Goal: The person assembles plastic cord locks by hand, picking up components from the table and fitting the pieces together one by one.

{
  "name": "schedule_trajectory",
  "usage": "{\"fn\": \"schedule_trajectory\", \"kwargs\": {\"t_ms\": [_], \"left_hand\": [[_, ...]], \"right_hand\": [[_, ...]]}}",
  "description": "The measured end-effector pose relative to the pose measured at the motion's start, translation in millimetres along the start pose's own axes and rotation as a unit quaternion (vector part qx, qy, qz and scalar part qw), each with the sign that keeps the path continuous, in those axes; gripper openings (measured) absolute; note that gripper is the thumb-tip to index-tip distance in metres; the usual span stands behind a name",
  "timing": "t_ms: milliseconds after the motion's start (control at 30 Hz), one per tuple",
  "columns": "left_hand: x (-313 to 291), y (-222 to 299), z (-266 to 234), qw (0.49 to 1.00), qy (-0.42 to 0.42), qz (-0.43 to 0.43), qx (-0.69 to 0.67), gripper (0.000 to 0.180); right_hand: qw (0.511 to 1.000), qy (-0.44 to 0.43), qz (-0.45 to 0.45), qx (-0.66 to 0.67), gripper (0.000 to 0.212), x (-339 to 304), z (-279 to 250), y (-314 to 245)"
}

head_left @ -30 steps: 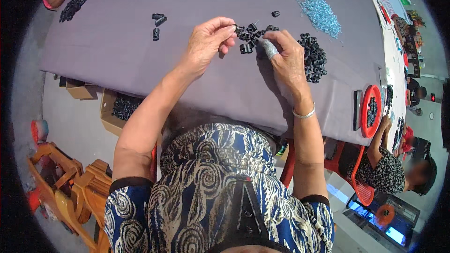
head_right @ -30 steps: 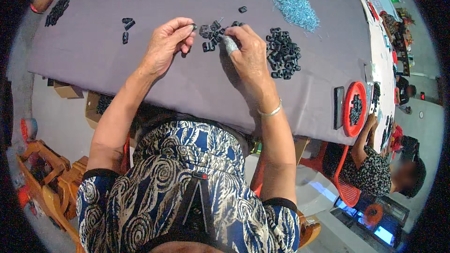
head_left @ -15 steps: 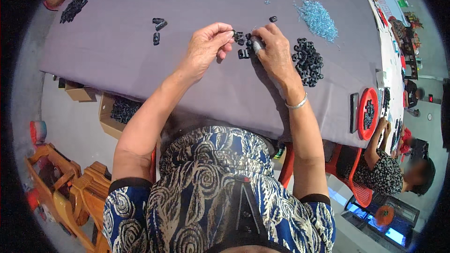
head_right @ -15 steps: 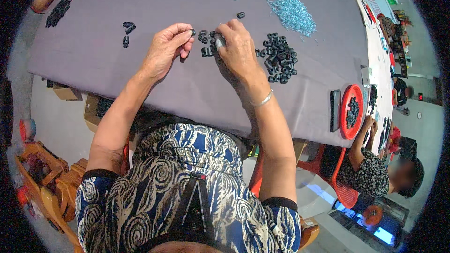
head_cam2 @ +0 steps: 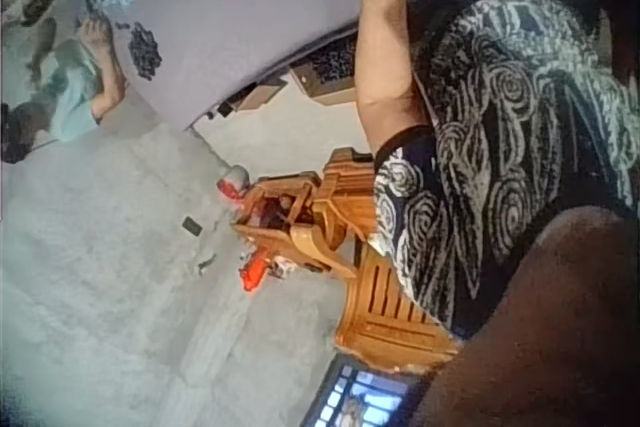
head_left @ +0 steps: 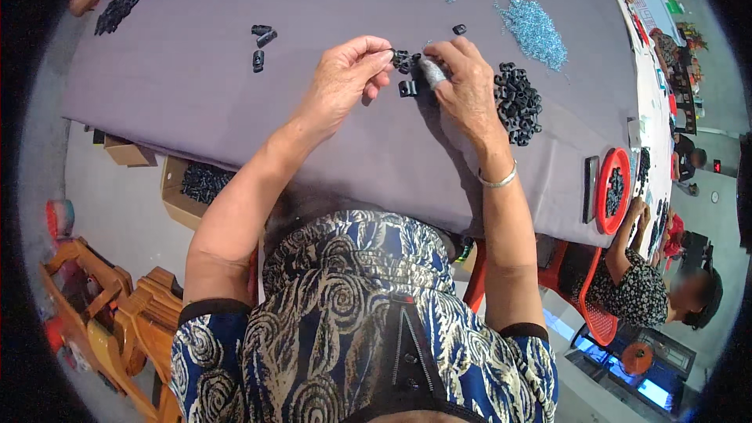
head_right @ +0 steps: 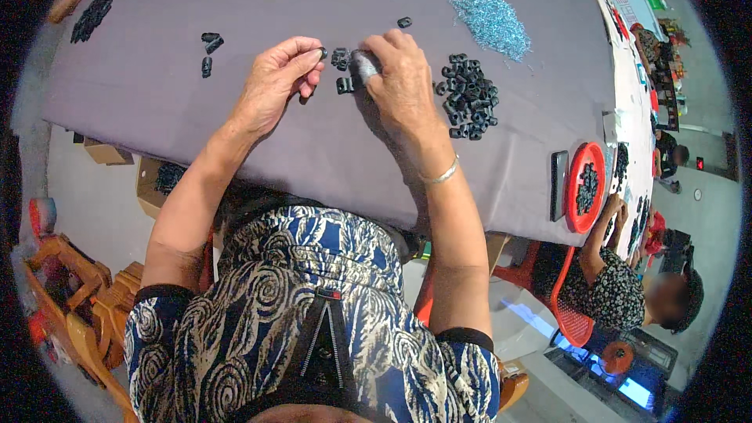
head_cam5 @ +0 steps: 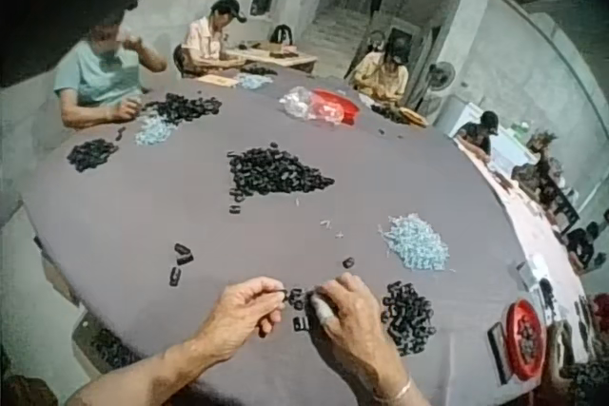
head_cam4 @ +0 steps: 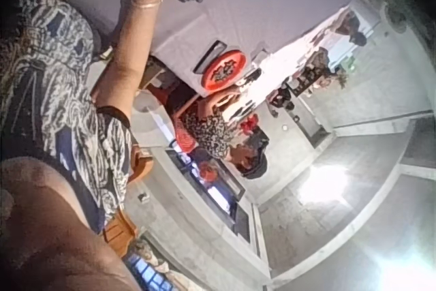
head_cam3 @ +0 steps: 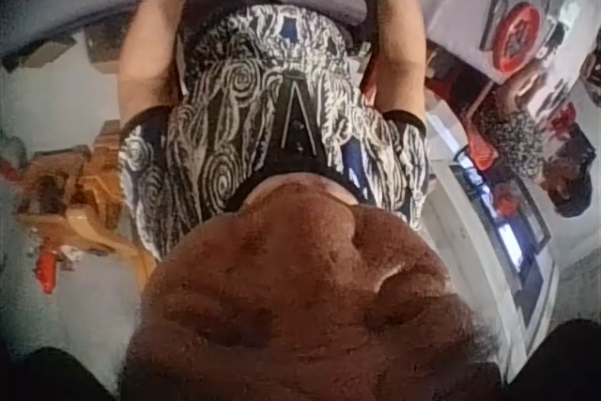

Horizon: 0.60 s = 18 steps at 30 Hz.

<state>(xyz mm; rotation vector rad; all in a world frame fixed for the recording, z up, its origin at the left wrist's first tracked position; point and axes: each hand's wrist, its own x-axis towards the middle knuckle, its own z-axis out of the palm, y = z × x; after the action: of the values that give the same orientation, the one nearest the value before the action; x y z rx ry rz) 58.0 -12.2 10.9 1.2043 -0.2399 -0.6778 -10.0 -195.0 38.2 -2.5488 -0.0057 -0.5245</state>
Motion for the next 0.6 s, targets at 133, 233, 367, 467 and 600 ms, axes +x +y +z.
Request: {"fn": "schedule_trajectory", "kwargs": {"t_ms": [133, 233, 367, 467, 600], "left_hand": [[-2, 1, -1, 1.0, -0.008, 0.005, 0.0, 0.025], [-1, 1, -2, 1.0, -0.006, -0.001, 0.011, 0.026], [-2, 0, -2, 1.0, 0.0, 0.003, 0.0, 0.026], [-1, 1, -1, 1.0, 0.002, 0.004, -0.002, 0.026], [-1, 0, -2, 1.0, -0.002, 0.001, 0.002, 0.025]], "right_hand": [[0.999, -0.031, -0.025, -0.008, 0.022, 3, 11, -12], [0.997, -0.026, -0.054, -0.039, 0.02, -3, 16, -9], [0.998, -0.063, -0.02, 0.013, 0.021, -11, 3, -6], [0.997, -0.032, -0.056, -0.049, 0.018, -15, -6, -1], [0.997, 0.022, 0.051, 0.05, 0.013, -20, -12, 1]]}}
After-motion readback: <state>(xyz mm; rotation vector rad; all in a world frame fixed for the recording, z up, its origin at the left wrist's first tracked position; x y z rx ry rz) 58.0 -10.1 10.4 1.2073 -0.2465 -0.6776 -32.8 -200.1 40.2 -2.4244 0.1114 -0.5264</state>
